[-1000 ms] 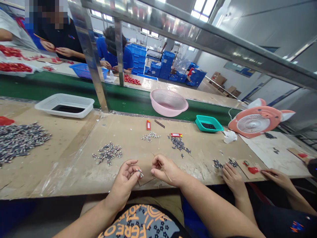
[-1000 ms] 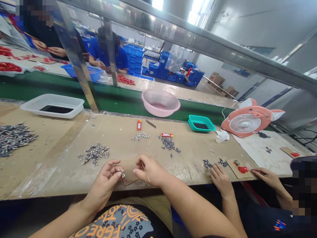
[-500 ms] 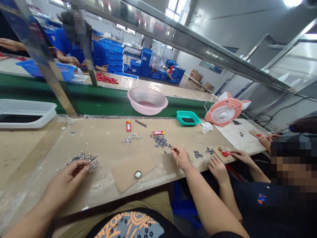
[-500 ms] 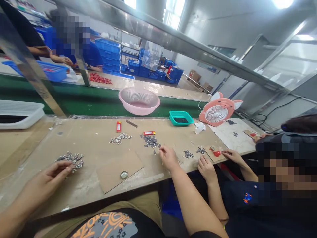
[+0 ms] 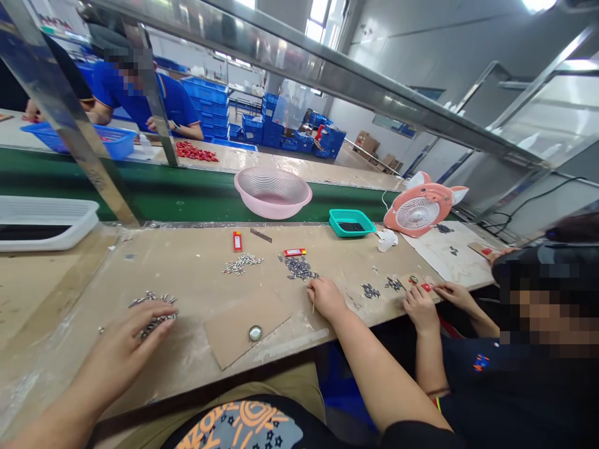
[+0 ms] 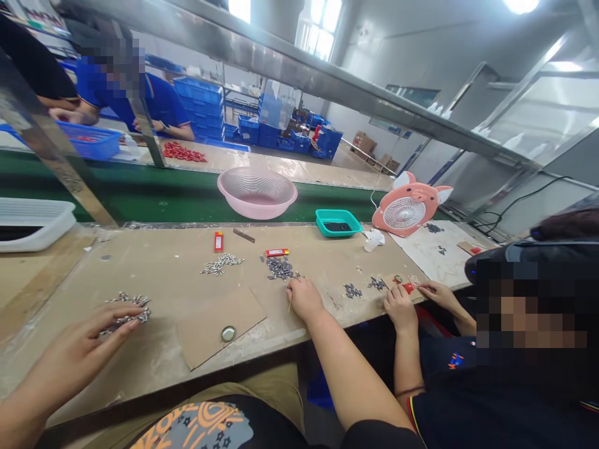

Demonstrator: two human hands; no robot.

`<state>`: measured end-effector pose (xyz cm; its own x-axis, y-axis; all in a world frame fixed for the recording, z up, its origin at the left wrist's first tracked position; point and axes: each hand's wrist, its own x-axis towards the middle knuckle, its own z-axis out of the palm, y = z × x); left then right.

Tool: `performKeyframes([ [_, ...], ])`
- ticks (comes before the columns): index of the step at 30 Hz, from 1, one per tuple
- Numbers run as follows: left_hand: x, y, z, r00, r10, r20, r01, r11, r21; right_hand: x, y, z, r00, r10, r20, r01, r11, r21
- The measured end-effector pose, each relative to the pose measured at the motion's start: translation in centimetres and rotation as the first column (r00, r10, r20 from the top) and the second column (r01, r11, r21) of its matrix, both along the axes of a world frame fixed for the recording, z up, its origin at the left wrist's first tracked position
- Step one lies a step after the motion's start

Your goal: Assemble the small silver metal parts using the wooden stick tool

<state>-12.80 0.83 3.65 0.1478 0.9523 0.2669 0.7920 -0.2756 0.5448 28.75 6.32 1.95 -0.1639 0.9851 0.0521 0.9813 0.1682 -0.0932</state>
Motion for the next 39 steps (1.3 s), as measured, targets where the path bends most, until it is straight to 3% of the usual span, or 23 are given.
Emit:
performKeyframes([
  [5,2.9,-1.5,0.1,0.980,-0.114,0.161,0.105,0.992,0.064,-0.4,0.9,0.8,0.992,0.022,0.128,-0.010,0.996,-0.091],
  [13,6.8,-4.0,1.5,0.884,-0.164,0.438,0.189,0.982,-0.014,-0.9,1.1,1.8,0.979,0.090,0.182,-0.066,0.988,-0.137],
  [18,8.2,-5.4,1.9,0.826,-0.188,0.531,0.256,0.965,-0.057,-1.0,0.0,2.2,0.987,0.136,0.088,-0.131,0.990,-0.055],
  [20,8.8,-5.8,1.8,0.809,-0.194,0.556,0.283,0.956,-0.079,-2.3,-1.2,2.0,0.983,0.119,-0.136,-0.124,0.992,-0.022],
  [21,9.1,-6.0,1.8,0.797,-0.187,0.574,0.291,0.952,-0.094,-3.4,-2.1,1.9,0.937,0.099,-0.334,-0.114,0.993,-0.026],
  [22,9.5,-6.1,1.7,0.781,-0.167,0.601,0.291,0.950,-0.114,-4.7,-3.2,1.7,0.812,0.051,-0.581,-0.099,0.994,-0.052],
  [24,10.4,-6.2,1.4,0.718,-0.086,0.691,0.274,0.947,-0.167,-7.8,-5.6,1.5,0.406,-0.048,-0.912,-0.191,0.972,-0.136],
  [25,10.9,-6.3,1.2,0.665,-0.032,0.746,0.270,0.942,-0.201,-9.4,-6.8,1.4,0.233,-0.111,-0.966,-0.260,0.950,-0.172],
  [26,11.3,-6.3,1.0,0.603,0.020,0.797,0.281,0.930,-0.236,-10.8,-7.9,1.4,0.107,-0.177,-0.978,-0.325,0.924,-0.202],
  [28,11.8,-6.4,0.7,0.478,0.104,0.872,0.333,0.898,-0.289,-13.1,-9.4,1.4,-0.058,-0.291,-0.955,-0.408,0.880,-0.243],
  [30,12.0,-6.5,0.5,0.389,0.159,0.907,0.371,0.875,-0.313,-14.5,-10.1,1.3,-0.133,-0.356,-0.925,-0.429,0.862,-0.271],
  [33,12.0,-6.6,0.1,0.302,0.208,0.930,0.373,0.872,-0.316,-15.3,-10.3,1.1,-0.147,-0.390,-0.909,-0.424,0.855,-0.299],
  [36,11.9,-6.7,-0.3,0.246,0.233,0.941,0.388,0.866,-0.316,-15.2,-10.3,0.6,-0.085,-0.379,-0.921,-0.445,0.842,-0.305],
  [39,11.6,-6.7,-0.7,0.249,0.258,0.934,0.340,0.879,-0.333,-14.1,-10.0,0.4,0.038,-0.291,-0.956,-0.420,0.863,-0.280],
])
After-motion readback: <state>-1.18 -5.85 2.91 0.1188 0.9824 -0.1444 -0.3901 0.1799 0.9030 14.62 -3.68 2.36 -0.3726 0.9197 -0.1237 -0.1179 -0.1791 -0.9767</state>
